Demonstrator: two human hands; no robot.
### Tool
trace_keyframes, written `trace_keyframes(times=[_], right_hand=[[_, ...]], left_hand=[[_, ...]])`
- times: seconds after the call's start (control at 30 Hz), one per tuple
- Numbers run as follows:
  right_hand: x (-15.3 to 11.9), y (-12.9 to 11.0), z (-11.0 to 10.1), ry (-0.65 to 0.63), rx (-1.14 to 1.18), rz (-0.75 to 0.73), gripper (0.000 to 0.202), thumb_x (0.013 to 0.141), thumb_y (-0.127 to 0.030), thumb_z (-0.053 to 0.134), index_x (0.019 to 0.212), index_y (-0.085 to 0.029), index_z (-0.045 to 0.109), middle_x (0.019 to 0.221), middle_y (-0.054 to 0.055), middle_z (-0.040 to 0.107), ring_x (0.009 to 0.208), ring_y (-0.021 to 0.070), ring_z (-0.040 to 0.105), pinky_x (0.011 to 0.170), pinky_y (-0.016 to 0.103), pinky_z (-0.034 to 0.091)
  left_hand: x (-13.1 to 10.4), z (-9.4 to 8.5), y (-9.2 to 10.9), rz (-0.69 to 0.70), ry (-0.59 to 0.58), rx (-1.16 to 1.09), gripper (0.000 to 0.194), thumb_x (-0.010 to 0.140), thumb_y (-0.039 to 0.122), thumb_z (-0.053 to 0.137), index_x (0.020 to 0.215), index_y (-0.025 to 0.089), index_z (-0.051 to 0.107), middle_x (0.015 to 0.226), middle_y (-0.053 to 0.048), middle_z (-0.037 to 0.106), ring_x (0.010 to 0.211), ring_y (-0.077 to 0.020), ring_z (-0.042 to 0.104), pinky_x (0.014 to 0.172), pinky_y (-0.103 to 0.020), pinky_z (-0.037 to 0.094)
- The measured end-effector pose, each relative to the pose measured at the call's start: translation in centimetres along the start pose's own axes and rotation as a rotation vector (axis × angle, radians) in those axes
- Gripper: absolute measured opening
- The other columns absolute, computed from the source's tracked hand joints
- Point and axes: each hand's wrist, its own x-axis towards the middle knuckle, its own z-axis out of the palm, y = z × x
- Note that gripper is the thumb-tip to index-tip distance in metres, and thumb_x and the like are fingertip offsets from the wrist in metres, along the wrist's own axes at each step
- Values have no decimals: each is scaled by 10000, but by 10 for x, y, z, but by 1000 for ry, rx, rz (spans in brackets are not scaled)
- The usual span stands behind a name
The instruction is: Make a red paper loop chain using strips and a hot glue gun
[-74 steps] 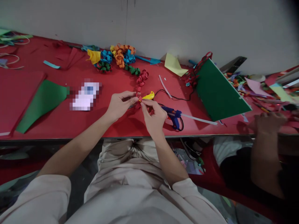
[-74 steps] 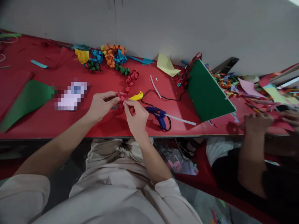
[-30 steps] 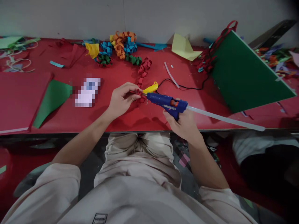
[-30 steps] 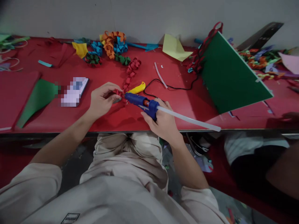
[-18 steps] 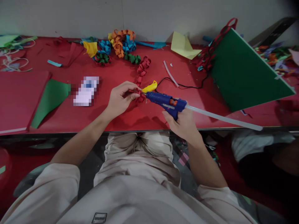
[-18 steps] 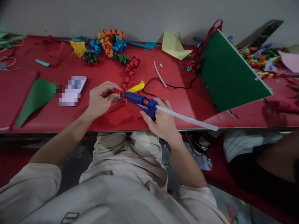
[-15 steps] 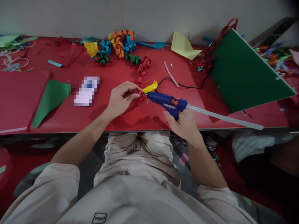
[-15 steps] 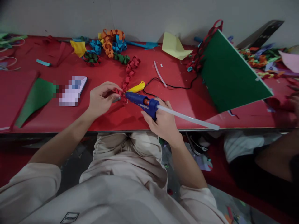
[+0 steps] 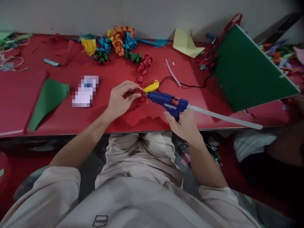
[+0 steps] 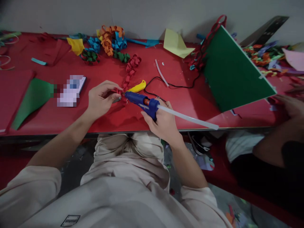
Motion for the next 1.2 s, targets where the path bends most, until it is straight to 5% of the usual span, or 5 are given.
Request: trace_keyframes(times=[0.8,1.07,1.2], right_hand=[[-5,0,1,13,58,42,321,967,-458,525,1021,-188,691,974,123,746,950,301,691,907,493,512],[-23,79,-25,116,-141,166,424,941,-548,516,939,-176,719,931,147,735,943,338,683,883,532,526],[-33,111,-23,-10,-287,211,498,924,-616,505,993,-155,682,1053,194,703,1079,387,630,979,630,449]], left_hand=[[0,0,0,-39,4,37,367,849,562,741,891,197,747,939,-76,744,847,-174,691,783,-298,553],[0,-4,-2,-37,31,9,326,887,538,709,951,219,727,982,-78,724,924,-198,685,845,-337,556],[-7,-3,11,-82,44,-45,313,904,515,697,1028,228,714,1032,-79,716,940,-189,684,848,-323,554]])
